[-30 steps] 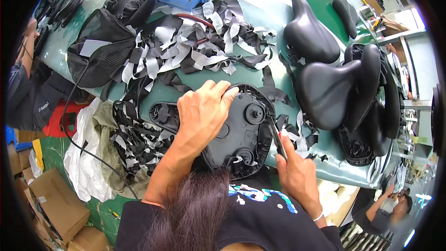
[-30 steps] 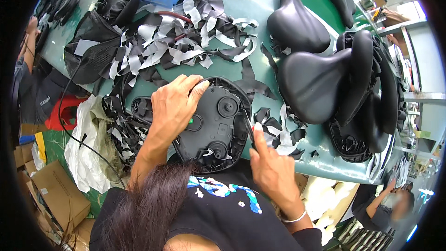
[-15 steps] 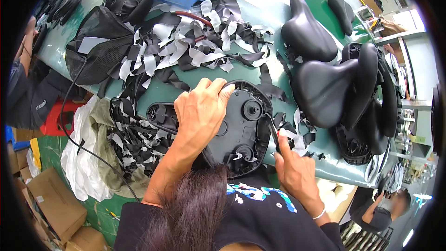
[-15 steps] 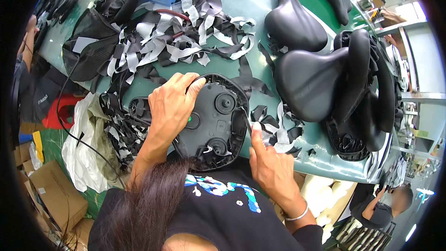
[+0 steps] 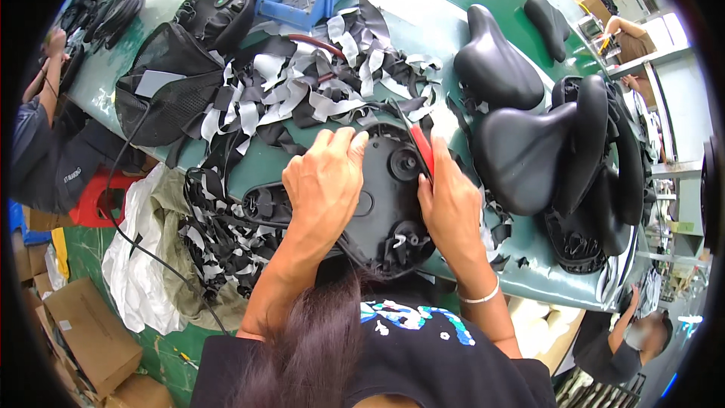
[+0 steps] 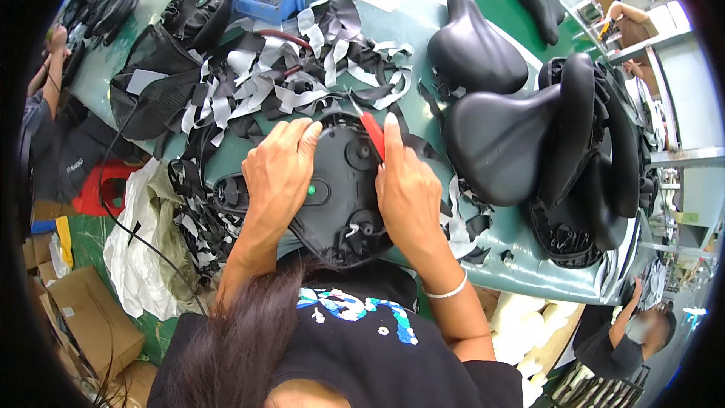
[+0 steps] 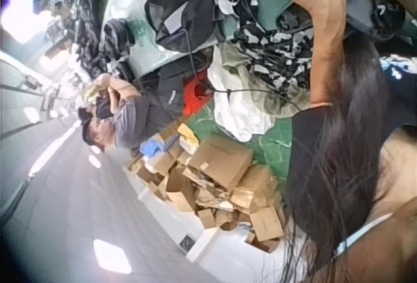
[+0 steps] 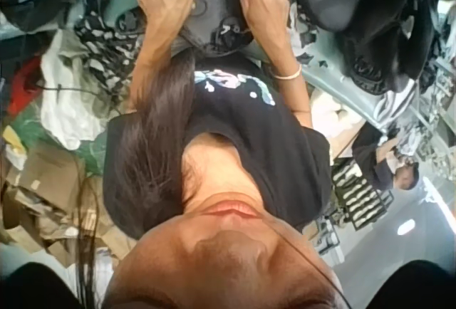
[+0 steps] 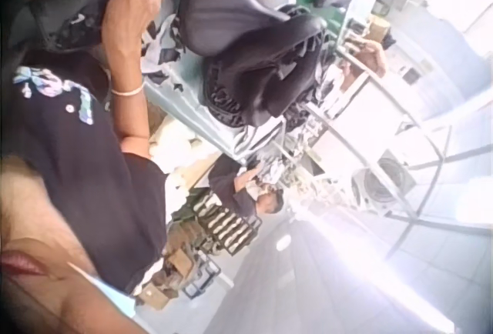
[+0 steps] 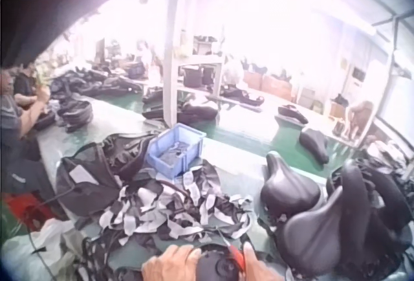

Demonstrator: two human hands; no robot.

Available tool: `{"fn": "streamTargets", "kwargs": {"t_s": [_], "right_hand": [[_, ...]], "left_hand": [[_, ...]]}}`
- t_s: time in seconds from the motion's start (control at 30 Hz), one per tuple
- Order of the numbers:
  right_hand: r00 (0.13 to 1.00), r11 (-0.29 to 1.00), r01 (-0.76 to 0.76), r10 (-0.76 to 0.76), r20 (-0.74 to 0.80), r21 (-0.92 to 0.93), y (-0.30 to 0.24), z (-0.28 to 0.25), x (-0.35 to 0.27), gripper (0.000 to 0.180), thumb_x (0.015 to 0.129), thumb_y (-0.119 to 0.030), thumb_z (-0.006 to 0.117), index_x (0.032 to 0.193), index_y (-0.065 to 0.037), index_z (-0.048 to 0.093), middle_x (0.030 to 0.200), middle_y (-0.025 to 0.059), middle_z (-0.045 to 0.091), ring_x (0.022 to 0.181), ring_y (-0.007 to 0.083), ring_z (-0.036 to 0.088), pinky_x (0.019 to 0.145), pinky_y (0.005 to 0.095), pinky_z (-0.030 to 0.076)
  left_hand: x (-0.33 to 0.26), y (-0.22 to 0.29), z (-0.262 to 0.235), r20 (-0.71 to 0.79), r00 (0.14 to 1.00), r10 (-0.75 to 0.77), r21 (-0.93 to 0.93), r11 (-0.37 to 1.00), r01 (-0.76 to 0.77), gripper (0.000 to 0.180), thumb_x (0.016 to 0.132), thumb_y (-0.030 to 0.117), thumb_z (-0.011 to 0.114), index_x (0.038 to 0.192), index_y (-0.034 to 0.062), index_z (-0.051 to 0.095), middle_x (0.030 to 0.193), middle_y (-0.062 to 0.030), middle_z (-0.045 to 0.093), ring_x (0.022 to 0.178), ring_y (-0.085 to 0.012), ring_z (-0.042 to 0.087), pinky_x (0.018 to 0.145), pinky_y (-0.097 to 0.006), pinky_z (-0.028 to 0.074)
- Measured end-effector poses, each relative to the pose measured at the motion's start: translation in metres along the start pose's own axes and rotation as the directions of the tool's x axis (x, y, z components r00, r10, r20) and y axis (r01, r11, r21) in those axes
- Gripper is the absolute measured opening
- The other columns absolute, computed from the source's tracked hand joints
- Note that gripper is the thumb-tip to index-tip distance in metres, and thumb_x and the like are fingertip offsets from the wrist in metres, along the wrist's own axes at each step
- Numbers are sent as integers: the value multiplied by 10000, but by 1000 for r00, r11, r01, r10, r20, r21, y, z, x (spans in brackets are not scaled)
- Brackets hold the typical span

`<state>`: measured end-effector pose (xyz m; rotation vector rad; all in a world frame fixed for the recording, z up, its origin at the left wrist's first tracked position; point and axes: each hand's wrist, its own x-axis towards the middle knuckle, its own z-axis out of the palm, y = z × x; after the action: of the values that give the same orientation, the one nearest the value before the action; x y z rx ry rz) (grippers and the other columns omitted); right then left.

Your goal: The person uses red-handled pliers to trim excess black material from the underside of bicycle seats. They repeatedly pick up seats from a green workbench, cut the material, and place the seats back down. The workspace is cluttered with scraps and other seats.

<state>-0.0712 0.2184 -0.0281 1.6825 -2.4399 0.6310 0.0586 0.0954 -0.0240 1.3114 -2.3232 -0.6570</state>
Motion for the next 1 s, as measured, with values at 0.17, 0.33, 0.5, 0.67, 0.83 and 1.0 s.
{"fn": "streamTargets", "kwargs": {"t_s": [0.17,0.33,0.5,0.67,0.83,1.0], "right_hand": [[966,817,-252,185,179,518,16,-12,36,486,767,-13,591,1240,34,491,772,98,561,589,171,518,563,315,447],[839,-146,-456,256,479,878,46,-6,10,452,753,7,620,1193,20,516,852,32,546,644,69,498,555,218,419],[942,548,-333,228,247,767,33,-10,32,440,800,-58,668,1205,-18,501,854,22,577,747,81,546,689,235,477],[967,798,-251,188,170,548,48,-30,11,514,856,-104,650,1336,-76,469,989,121,660,782,200,642,728,311,514],[980,974,-10,-35,194,225,55,-37,5,547,851,-148,647,1370,-173,479,705,121,596,563,283,579,504,390,451],[932,990,-116,78,355,86,29,-75,-36,549,847,-175,645,1372,-187,483,589,96,534,479,288,541,456,397,403]], "left_hand": [[12,-7,9,-70,997,-11,57,998,15,276,950,364,505,1035,146,651,912,-91,631,680,-373,638,606,-461,494],[19,-9,19,-178,984,23,49,999,-15,243,889,287,607,1108,186,631,1075,-47,557,961,-242,600,789,-409,427],[31,27,22,-15,741,671,-110,736,-668,308,689,218,736,990,163,698,1124,-33,513,1159,-238,423,957,-447,246],[42,16,31,11,754,657,-188,742,-644,161,663,206,747,809,154,702,994,-13,486,1029,-212,436,893,-414,245],[44,21,31,-60,739,671,-215,715,-666,120,685,191,727,780,145,668,1027,4,522,1089,-222,445,922,-479,258],[49,18,29,-270,807,525,-275,761,-587,66,757,54,672,823,51,667,1023,-59,643,1001,-232,567,894,-376,409]]}}
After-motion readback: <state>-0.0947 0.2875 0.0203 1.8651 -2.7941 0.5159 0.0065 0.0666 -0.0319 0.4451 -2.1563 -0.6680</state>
